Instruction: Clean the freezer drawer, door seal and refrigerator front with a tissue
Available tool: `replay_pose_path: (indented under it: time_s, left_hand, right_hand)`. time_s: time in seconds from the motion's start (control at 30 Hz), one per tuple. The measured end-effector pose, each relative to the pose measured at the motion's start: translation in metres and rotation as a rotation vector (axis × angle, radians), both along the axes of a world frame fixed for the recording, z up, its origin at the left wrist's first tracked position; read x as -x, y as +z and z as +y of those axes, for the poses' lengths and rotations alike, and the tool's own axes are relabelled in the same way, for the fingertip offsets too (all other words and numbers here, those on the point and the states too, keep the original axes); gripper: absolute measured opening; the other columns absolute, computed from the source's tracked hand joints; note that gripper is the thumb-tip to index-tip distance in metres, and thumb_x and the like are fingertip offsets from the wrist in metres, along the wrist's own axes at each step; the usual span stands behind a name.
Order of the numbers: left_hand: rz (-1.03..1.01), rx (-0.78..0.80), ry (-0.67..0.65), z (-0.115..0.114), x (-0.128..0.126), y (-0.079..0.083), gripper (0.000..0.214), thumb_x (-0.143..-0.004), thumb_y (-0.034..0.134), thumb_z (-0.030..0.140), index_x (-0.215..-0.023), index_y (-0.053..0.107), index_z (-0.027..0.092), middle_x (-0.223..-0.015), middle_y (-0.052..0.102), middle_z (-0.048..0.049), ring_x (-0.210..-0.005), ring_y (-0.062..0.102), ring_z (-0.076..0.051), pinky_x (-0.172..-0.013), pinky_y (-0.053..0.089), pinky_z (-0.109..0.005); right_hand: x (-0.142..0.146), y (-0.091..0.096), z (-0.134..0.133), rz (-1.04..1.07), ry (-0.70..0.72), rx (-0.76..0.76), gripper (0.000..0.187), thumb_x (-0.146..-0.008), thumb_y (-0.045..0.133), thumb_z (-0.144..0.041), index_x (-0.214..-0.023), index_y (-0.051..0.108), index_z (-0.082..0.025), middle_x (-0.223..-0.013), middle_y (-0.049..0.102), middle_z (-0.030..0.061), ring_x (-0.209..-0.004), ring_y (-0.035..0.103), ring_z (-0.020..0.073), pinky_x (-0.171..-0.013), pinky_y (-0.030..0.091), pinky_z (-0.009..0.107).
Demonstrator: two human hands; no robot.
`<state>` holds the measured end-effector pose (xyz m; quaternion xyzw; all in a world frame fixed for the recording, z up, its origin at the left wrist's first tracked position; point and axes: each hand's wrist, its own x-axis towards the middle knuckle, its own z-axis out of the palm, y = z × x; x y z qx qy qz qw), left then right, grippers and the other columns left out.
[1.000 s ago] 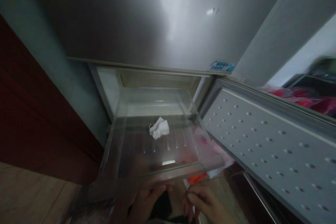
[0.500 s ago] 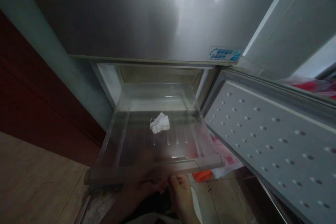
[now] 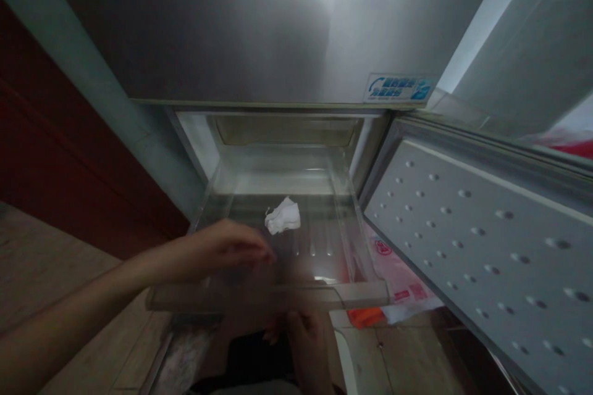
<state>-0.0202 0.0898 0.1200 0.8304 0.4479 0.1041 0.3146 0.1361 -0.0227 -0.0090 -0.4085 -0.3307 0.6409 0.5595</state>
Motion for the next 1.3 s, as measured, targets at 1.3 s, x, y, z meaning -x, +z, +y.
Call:
replay_pose_path:
  time_s: [1.3]
  left_hand:
    - [0.165,0.203,-0.562,0.041,-0.177,-0.099,0.008,-0.083,0.059,0.016,-0.081,0.066,0.014,-0.075,0.069,-0.0014,-0.067,0.061,-0.012,-0.058,0.041,-0.020]
  right_hand:
    - [0.014,-0.037,-0.018,0.238,-0.052,0.169,0.029,-0.070,0.069,-0.044,-0.078,0.071,-0.017,-0.064,0.068,0.0044,-0.057,0.063,0.0164,-0.058,0.051,0.027]
